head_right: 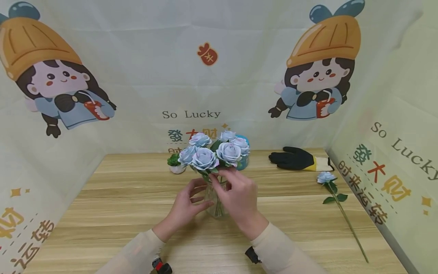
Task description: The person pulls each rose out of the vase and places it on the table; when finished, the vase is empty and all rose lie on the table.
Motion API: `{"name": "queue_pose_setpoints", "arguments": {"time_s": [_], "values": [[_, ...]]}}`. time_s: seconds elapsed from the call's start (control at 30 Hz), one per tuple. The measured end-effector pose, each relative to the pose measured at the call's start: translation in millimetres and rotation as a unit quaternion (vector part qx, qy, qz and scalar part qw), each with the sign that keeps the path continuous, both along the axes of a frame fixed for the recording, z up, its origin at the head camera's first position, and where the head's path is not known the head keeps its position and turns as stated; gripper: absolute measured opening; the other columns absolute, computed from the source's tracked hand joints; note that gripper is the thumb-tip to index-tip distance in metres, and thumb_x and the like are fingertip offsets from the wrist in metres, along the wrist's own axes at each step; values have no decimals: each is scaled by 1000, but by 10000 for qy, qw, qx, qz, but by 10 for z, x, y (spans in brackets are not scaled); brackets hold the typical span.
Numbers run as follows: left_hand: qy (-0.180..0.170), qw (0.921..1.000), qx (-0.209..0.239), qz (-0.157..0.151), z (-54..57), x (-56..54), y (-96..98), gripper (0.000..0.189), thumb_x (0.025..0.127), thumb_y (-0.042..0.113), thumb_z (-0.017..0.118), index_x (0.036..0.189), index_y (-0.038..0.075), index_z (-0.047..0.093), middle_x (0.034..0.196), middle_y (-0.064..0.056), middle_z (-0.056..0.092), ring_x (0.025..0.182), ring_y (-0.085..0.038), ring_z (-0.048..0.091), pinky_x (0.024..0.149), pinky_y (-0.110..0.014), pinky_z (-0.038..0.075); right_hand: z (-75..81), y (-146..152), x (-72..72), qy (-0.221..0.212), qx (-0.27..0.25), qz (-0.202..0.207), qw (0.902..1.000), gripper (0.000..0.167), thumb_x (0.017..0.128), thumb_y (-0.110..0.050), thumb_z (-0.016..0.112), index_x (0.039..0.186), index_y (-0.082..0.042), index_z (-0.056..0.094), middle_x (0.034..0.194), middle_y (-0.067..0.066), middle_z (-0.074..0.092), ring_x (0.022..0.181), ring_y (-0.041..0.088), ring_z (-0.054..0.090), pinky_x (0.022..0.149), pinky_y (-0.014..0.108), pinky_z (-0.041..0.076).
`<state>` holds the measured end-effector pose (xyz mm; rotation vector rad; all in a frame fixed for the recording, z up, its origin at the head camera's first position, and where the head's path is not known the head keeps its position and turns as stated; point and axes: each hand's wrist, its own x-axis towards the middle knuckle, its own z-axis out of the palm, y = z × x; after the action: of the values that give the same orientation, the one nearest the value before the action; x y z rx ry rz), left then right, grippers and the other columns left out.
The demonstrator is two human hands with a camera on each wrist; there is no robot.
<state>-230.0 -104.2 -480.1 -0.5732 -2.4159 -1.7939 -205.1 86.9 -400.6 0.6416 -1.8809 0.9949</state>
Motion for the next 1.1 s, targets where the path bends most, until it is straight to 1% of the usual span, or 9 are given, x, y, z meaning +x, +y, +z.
{"name": "queue_pose_setpoints", "arguments": {"time_s": [0.13,0.27,0.37,0.5,0.6,0.7,0.9,1.03,1.1], "values": [[-53,10000,-6,12,3,5,8,63,85,5,85,140,12,55,141,-11,61,132,-37,60,102,-57,58,36,24,2,-222,-411,228,9986,11,84,0,82,92,-6,78,77,4,74,52,7,53,44,15,42],[-138,9999,-30,31,13,15,13,63,85,6,84,140,13,54,142,-10,61,133,-37,60,103,-58,57,41,50,-4,-712,-667,226,9950,10,85,-1,82,93,-7,79,78,2,75,54,5,53,45,15,44],[-163,9999,-7,30,12,17,14,63,85,6,84,140,12,54,142,-10,61,133,-38,60,103,-58,56,33,64,-4,-1049,-714,188,9917,10,85,-3,83,94,-7,78,79,2,76,53,4,53,44,15,45],[-168,9999,11,36,8,15,13,63,85,7,85,140,12,54,142,-10,61,133,-38,60,103,-58,56,39,76,-3,-1370,-730,140,9878,11,86,-6,83,96,-7,78,78,2,75,53,3,52,43,16,43],[-171,9998,10,40,9,17,12,63,85,8,85,140,12,54,142,-10,61,133,-38,60,103,-58,56,44,79,-1,-1518,-768,163,9853,12,86,-7,83,97,-8,78,80,2,76,53,2,51,42,16,42],[-166,9999,7,42,10,21,12,63,85,9,86,140,12,54,142,-11,61,133,-38,60,103,-58,56,40,84,-7,-1613,-808,215,9833,15,86,-6,83,100,-8,78,86,3,79,53,2,50,42,16,43],[-134,9999,26,41,4,12,10,64,84,8,86,140,12,55,142,-10,61,133,-37,60,103,-57,57,50,93,-32,-1730,-735,310,9817,30,85,-5,84,114,-7,76,92,6,80,54,3,51,45,17,45],[-129,9999,21,18,-3,9,4,64,84,8,86,140,12,55,142,-10,61,133,-37,60,103,-56,58,75,97,-36,-1854,-644,498,9793,50,84,-3,83,131,-6,68,94,7,80,53,3,52,44,17,45],[-148,9999,3,14,-4,10,-1,63,85,9,86,140,13,55,142,-9,61,133,-37,60,103,-56,57,94,94,-34,-1918,-609,581,9778,56,85,-3,83,137,-8,65,95,5,80,53,3,52,44,17,44]]}}
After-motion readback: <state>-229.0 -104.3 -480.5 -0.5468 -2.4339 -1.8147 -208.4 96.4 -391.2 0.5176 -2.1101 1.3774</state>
